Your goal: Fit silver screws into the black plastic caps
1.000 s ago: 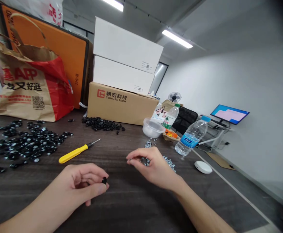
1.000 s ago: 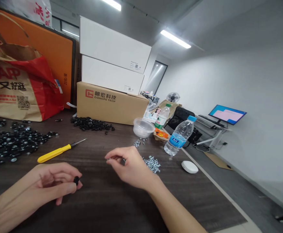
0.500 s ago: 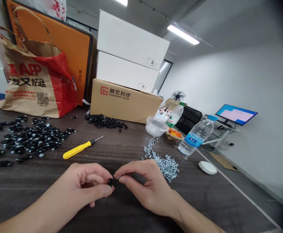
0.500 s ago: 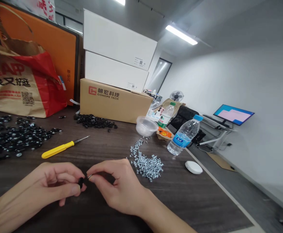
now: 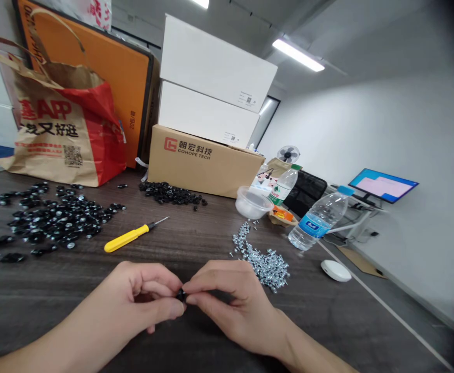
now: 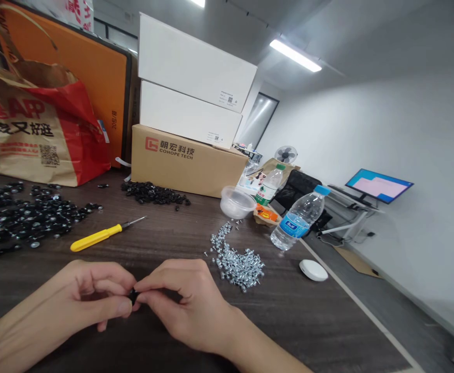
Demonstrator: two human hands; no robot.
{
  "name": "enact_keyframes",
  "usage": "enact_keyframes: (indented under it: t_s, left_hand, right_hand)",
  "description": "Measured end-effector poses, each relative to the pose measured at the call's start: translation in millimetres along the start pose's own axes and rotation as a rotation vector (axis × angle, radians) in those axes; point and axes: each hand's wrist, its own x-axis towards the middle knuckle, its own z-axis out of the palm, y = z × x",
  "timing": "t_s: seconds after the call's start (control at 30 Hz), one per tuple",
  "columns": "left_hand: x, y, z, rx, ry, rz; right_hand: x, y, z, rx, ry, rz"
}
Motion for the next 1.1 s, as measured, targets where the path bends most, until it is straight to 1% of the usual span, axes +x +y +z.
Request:
enact_keyframes:
  t_s: [0.27,0.37,0.5,0.57,0.7,0.83,0.93,1.0,1.1]
  left_hand:
    - [0,-1,-1.6,0.019,0.01,0.003]
    - [-4,7,0.8,0.065,0.055,0.002]
    - [-10,24,4.1,0.124,0.111,-0.043]
    - [-11,29,4.7,0.13,0.141,-0.051]
    - [-11,26,4.7,0.159,0.14,-0.008]
    - [-12,18,3.9,0.271,0.128,0.064]
    - [-13,19,3.8,0.327,0.142,0.068]
    - [-13,22,4.2,0.336,0.159,0.073]
    - [-13,26,5.3,0.318,0.173,0.093]
  right_hand:
    - [-2,1,3,-0.015,0.038,0.061]
    - [-3,1,4,-0.033,0.033,0.064]
    - [-4,-1,6,-0.075,0.052,0.07]
    - [-4,-2,7,-0.09,0.063,0.095]
    - [-2,-3,8,-0.099,0.069,0.187]
    - [0,-5,7,-0.138,0.021,0.197]
    - [-1,-7,7,-0.158,0.019,0.215]
    - [-2,-7,8,-0.13,0.035,0.246]
    - [-2,-5,11,-0.024,0.07,0.307]
